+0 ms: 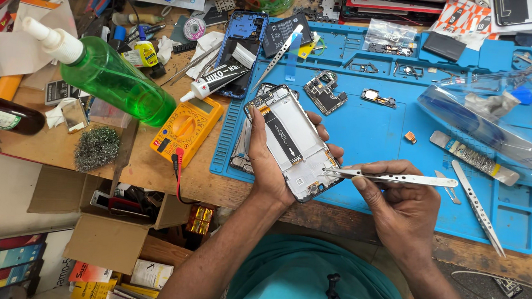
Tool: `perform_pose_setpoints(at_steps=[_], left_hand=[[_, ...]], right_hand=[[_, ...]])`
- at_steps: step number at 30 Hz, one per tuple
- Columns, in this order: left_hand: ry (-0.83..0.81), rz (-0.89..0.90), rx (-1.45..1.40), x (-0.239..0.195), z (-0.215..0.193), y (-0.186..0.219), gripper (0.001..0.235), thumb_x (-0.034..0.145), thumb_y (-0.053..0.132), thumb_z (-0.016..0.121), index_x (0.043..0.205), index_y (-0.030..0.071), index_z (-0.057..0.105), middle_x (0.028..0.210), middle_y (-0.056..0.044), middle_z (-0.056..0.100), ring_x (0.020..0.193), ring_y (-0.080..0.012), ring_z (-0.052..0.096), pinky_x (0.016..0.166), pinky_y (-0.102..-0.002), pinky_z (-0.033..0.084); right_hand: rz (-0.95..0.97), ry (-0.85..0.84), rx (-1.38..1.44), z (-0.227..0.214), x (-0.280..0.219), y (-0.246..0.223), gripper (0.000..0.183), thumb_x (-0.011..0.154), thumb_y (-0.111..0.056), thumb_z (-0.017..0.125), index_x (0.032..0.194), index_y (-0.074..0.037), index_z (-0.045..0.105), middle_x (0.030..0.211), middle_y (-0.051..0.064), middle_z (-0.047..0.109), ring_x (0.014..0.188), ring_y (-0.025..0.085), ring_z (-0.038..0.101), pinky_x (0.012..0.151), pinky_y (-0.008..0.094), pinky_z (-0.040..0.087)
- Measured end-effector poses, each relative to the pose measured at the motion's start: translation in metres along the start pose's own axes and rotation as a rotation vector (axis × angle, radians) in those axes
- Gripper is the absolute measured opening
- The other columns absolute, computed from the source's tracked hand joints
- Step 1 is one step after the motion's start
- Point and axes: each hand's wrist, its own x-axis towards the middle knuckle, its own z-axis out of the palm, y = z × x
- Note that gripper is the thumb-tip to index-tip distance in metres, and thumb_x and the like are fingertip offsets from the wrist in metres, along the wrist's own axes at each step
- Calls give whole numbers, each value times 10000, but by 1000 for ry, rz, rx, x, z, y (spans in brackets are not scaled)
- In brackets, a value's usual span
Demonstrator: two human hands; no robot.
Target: The person disassembles a smartphone on a blue mat, using tweezers and pliers to remove the motherboard and disconnect ribbon cables. They then reposition the battery and reconnect internal components, working methodically on the device's internal assembly.
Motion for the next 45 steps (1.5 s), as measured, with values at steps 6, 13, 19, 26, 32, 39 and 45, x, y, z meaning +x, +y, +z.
perform_pose_setpoints(at_steps=[6, 13, 19, 26, 32, 39, 45], left_hand=[[15, 0, -2, 1, -1, 0, 938, 1009, 821, 273, 1176, -40, 604, 921, -173, 657, 823, -391, 737, 745, -543, 622], [17, -23, -19, 1, -2, 0, 926, 992, 820, 278, 1169, -29, 602, 919, -165, 649, 817, -374, 740, 742, -538, 629], [27, -45, 22, 3, -5, -1, 936, 959, 852, 331, 1173, -20, 598, 935, -151, 646, 819, -361, 739, 742, -536, 627], [-10, -89, 2, 6, -10, 0, 931, 941, 861, 391, 1177, -13, 610, 935, -143, 659, 811, -343, 742, 750, -511, 633], [-5, -79, 40, 6, -10, -1, 924, 937, 859, 423, 1171, -14, 611, 935, -148, 660, 806, -335, 739, 756, -493, 639], [-27, -82, 16, 6, -10, -1, 928, 928, 859, 432, 1166, -19, 612, 923, -143, 653, 802, -338, 740, 745, -495, 636], [-38, -86, 3, 6, -12, -2, 927, 928, 864, 426, 1162, -13, 612, 926, -147, 655, 807, -342, 742, 757, -500, 636]], right_hand=[[-4, 7, 37, 1, 2, 3, 181, 944, -22, 725, 1100, 12, 640, 981, 136, 763, 904, 109, 737, 717, 200, 596], [9, 1, 27, 3, 4, 0, 170, 934, -22, 718, 1081, 11, 639, 975, 143, 766, 920, 131, 750, 752, 230, 621], [106, -48, 45, 1, 12, -1, 161, 919, -2, 715, 1064, 17, 646, 987, 146, 768, 943, 156, 741, 830, 270, 610], [112, -101, 89, -2, 16, 3, 161, 912, -15, 729, 1047, 15, 646, 969, 139, 761, 922, 142, 730, 799, 254, 600], [126, -97, 108, -1, 16, 4, 184, 910, -29, 734, 1060, 19, 638, 964, 136, 758, 912, 135, 728, 779, 252, 595], [129, -95, 79, 0, 15, 2, 197, 910, -61, 731, 1067, 16, 639, 941, 162, 769, 902, 151, 747, 776, 271, 615], [101, -97, 117, 0, 16, 3, 197, 914, -53, 729, 1069, 25, 634, 949, 166, 760, 914, 162, 747, 777, 268, 618]])
